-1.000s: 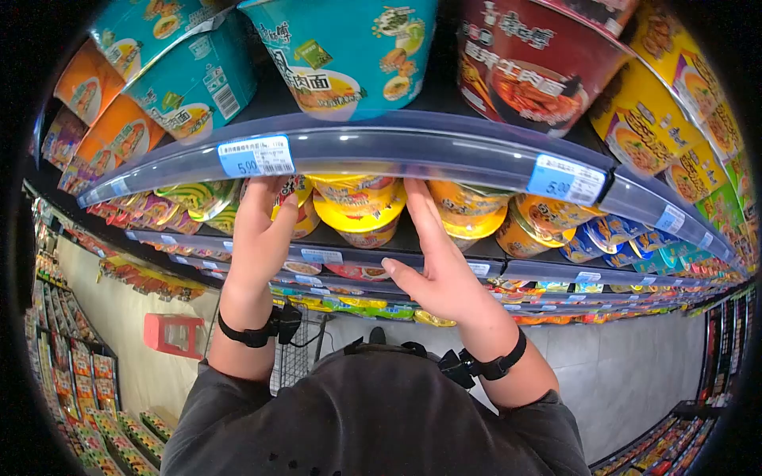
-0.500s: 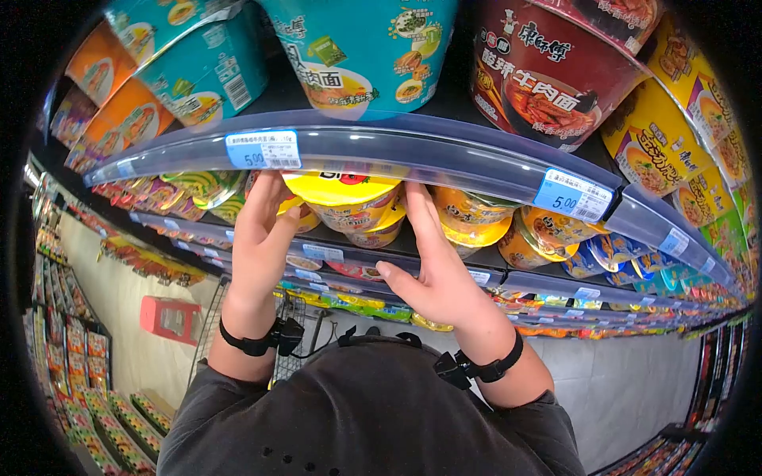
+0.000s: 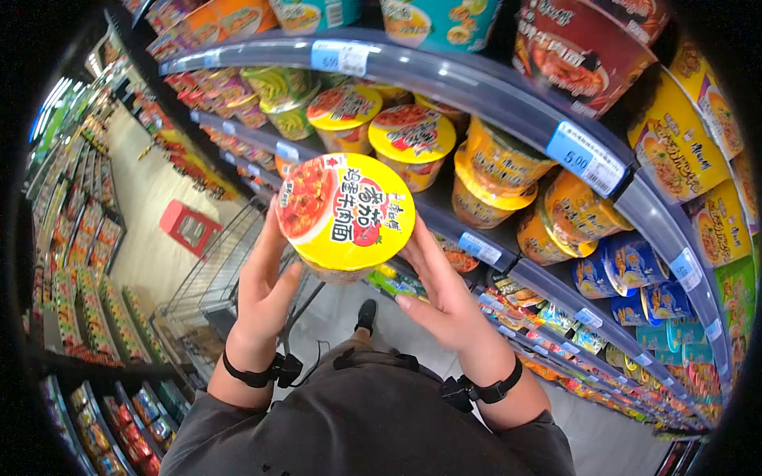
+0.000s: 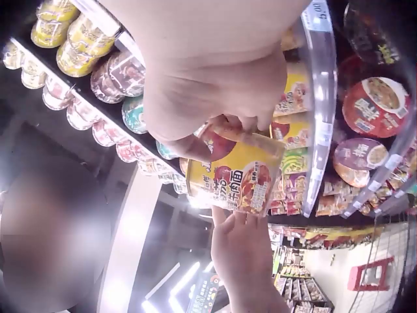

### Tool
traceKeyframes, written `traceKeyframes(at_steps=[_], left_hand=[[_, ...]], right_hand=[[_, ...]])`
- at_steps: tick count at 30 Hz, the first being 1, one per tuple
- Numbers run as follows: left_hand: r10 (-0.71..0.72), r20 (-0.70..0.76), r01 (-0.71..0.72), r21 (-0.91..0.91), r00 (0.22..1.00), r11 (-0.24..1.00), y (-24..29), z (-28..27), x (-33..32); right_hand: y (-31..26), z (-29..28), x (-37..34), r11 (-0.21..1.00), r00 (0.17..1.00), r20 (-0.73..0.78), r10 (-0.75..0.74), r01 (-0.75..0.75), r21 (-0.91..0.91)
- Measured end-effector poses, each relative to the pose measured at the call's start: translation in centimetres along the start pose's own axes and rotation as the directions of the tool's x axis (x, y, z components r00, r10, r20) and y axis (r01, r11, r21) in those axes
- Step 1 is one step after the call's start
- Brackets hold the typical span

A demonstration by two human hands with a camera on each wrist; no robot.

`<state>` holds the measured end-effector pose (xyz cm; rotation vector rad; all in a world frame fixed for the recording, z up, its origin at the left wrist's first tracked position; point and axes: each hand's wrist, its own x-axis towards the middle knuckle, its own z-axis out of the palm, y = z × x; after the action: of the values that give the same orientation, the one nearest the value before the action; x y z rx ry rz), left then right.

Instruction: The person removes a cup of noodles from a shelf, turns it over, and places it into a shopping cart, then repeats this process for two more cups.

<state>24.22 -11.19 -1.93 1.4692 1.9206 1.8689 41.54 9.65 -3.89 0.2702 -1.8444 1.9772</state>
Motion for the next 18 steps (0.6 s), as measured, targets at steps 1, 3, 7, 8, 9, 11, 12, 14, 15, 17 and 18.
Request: traceKeyframes(at_steps=[1, 3, 7, 8, 9, 11, 12, 14, 15, 17, 18], left_hand=[[-0.037, 0.032, 0.035, 0.054, 0.999, 0.998, 0.1, -0.5, -1.6], [-0.084, 0.054, 0.079, 0.091, 0.995, 0.993, 0.2, -1.3, -4.1], [-0.249, -0.01, 0.248, 0.121, 0.968, 0.961, 0.2, -1.8, -8.7], [-0.305, 0.001, 0.302, 0.13, 0.952, 0.944, -0.1, -2.4, -9.9], [-0.359, 0.014, 0.354, 0.14, 0.933, 0.925, -0.4, -3.0, -10.9], [-0.387, 0.001, 0.383, 0.145, 0.922, 0.913, -1.0, -4.2, -12.8], [-0.414, 0.01, 0.406, 0.182, 0.91, 0.896, -1.0, -4.9, -13.7], [-0.469, 0.017, 0.453, 0.234, 0.883, 0.861, -0.7, -6.5, -15.2], [-0.479, -0.003, 0.466, 0.232, 0.878, 0.854, -0.3, -7.4, -15.9], [-0.544, -0.021, 0.53, 0.254, 0.839, 0.809, 0.0, -9.5, -17.4], [-0.536, -0.029, 0.524, 0.257, 0.844, 0.812, -0.3, -10.8, -18.6]], right_hand=[[0.7, 0.2, -0.9, 0.996, 0.997, 0.027, 0.073, -0.074, 0.056], [2.2, 0.9, -2.4, 0.982, 0.988, 0.058, 0.14, -0.146, 0.116], [4.8, 2.8, -3.8, 0.925, 0.947, 0.203, 0.25, -0.296, 0.24], [5.3, 3.4, -4.1, 0.924, 0.93, 0.224, 0.293, -0.336, 0.185], [5.8, 4.0, -4.4, 0.919, 0.911, 0.242, 0.334, -0.372, 0.131], [7.1, 4.8, -4.8, 0.907, 0.883, 0.278, 0.377, -0.413, 0.083], [7.8, 5.4, -4.9, 0.897, 0.864, 0.304, 0.4, -0.438, 0.064], [9.5, 6.7, -4.6, 0.892, 0.843, 0.337, 0.42, -0.452, 0.017], [9.9, 7.7, -4.1, 0.888, 0.832, 0.357, 0.424, -0.46, 0.017], [10.6, 10.1, -2.6, 0.872, 0.783, 0.398, 0.477, -0.478, -0.106], [10.8, 11.8, -2.0, 0.846, 0.75, 0.405, 0.522, -0.516, -0.134]])
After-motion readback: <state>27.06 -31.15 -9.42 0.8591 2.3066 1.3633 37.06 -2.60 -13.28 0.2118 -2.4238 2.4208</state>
